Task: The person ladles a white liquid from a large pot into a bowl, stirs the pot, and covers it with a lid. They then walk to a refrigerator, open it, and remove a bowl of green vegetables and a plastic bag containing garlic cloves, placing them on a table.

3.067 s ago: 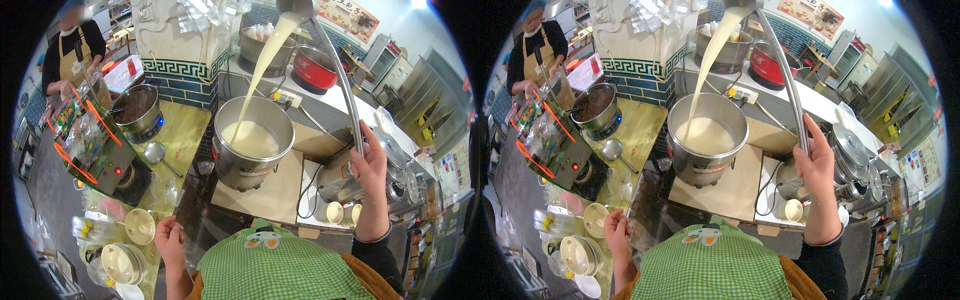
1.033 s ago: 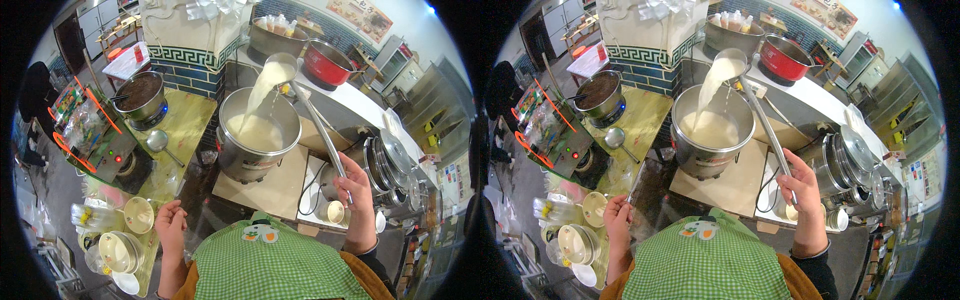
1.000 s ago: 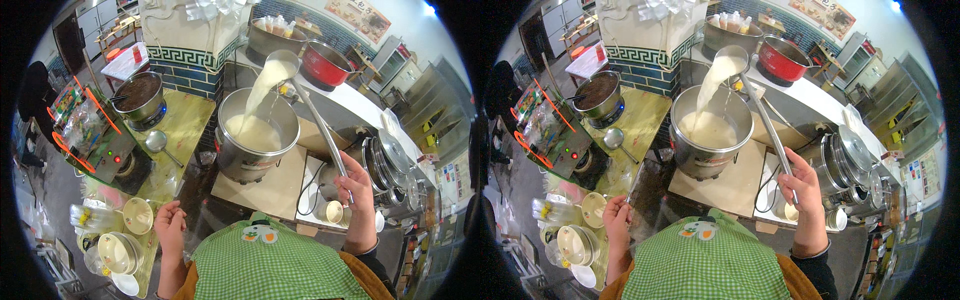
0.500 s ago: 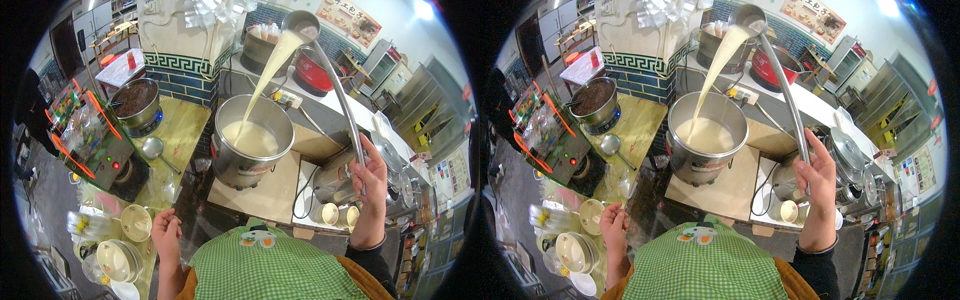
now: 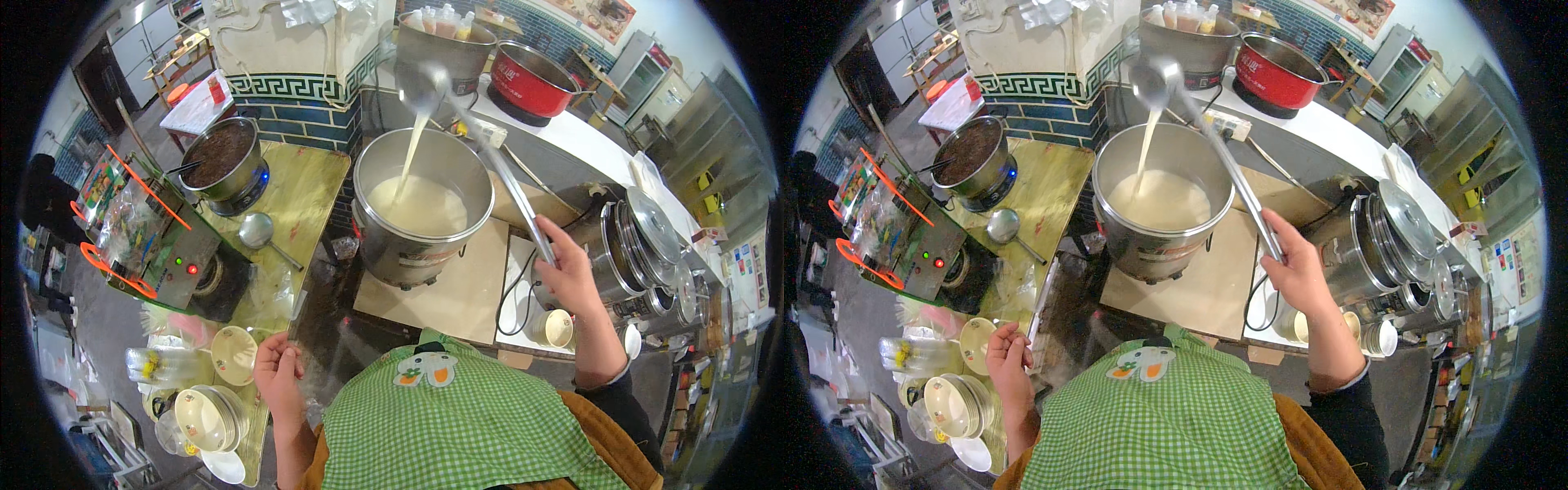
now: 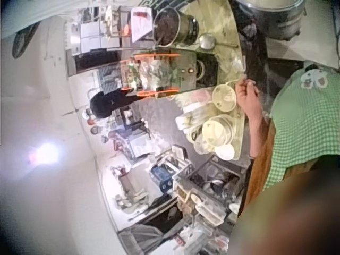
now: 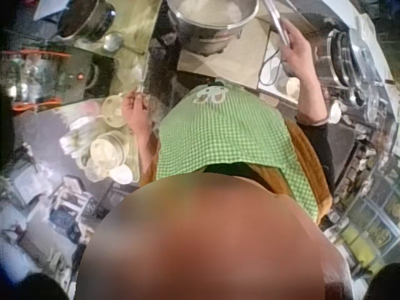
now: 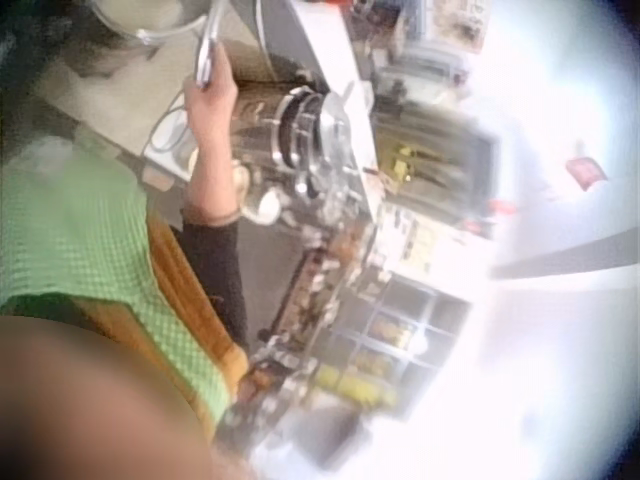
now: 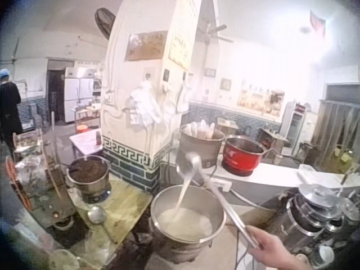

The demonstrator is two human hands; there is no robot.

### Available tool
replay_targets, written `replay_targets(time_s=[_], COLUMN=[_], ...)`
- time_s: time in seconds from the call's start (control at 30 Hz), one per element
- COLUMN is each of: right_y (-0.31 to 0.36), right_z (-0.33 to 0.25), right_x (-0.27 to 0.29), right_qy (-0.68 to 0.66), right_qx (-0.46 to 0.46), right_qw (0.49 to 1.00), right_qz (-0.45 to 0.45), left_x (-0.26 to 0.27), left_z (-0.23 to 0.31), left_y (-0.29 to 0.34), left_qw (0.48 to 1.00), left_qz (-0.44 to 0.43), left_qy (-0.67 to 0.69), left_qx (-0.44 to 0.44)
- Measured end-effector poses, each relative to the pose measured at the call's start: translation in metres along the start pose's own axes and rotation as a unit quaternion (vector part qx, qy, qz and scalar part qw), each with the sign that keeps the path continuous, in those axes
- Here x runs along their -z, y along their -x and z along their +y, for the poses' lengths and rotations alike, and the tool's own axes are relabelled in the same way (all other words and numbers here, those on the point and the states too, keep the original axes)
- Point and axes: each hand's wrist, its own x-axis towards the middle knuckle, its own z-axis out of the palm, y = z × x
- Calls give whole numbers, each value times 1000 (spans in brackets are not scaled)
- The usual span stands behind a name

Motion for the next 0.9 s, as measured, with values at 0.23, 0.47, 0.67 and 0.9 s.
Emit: replay_targets(time_s=[0.23, 0.47, 0.67, 0.9], right_y=[-100, -189, -214, -158], right_z=[84, 120, 139, 137], right_x=[-14, -42, -75, -48], right_qy=[225, 175, -117, -372], right_qx=[-8, -184, -317, -337], right_qw=[966, 935, 906, 844], right_qz=[-129, -248, -255, -192], left_x=[-13, -22, -22, -23], left_z=[1, -9, -16, -10], left_y=[15, 48, 72, 69], left_qw=[997, 986, 978, 980], left_qz=[65, 161, 207, 193], left_qy=[-8, -43, -29, -45], left_qx=[-27, -23, -29, -14])
